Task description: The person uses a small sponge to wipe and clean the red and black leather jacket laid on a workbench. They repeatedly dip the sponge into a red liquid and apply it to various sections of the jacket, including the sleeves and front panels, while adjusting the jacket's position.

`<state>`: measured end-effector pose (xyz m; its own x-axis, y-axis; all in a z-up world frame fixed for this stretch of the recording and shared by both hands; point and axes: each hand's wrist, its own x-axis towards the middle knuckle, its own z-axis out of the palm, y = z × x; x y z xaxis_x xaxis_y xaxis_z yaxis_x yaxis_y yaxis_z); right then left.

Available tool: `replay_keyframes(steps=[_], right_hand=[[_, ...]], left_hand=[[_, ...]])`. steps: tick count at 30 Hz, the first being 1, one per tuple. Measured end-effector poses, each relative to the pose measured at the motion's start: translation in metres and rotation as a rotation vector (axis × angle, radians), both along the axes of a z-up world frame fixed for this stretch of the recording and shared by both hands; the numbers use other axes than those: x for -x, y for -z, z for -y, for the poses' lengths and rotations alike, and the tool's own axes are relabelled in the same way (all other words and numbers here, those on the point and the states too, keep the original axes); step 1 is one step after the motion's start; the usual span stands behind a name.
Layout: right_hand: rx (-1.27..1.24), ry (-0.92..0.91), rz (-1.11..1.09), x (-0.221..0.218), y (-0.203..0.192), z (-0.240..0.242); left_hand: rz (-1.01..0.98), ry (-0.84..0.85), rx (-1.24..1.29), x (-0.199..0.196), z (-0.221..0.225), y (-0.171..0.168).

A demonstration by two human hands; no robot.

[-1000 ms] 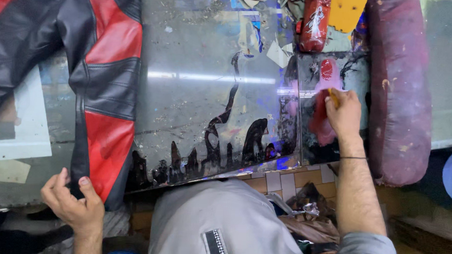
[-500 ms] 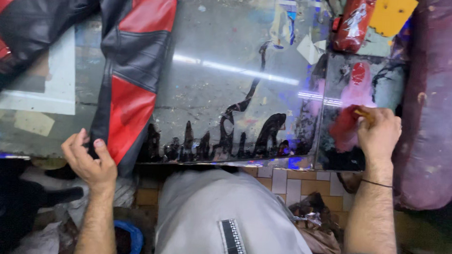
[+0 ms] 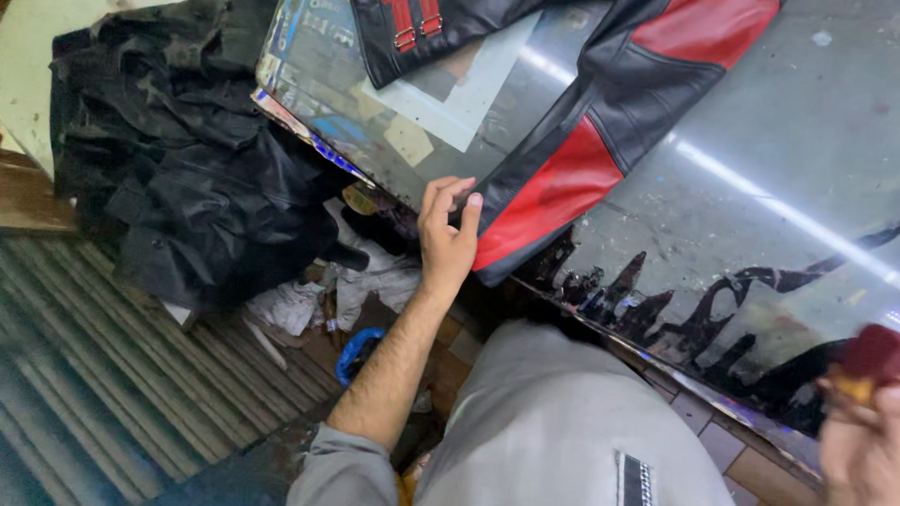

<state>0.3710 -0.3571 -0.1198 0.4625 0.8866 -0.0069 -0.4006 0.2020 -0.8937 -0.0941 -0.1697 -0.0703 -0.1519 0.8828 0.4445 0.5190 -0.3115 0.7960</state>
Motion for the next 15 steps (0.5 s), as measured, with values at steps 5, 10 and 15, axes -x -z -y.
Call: replay_keyframes(steps=[5, 10, 15], right_hand=[[0.029, -0.270, -0.201, 0.110, -0.013, -0.064], [0.040, -0.391, -0.230, 0.172, -0.024, -0.099], [0.034, -0.393, -0.279, 0.195, -0.023, -0.103]], left_hand=[[-0.197, 0.017, -0.058, -0.020, -0.020, -0.026], [-0.242, 0.083, 0.013, -0.039, -0.041, -0.031], [-0.215, 0.110, 0.056, -0.041, -0.044, -0.023]])
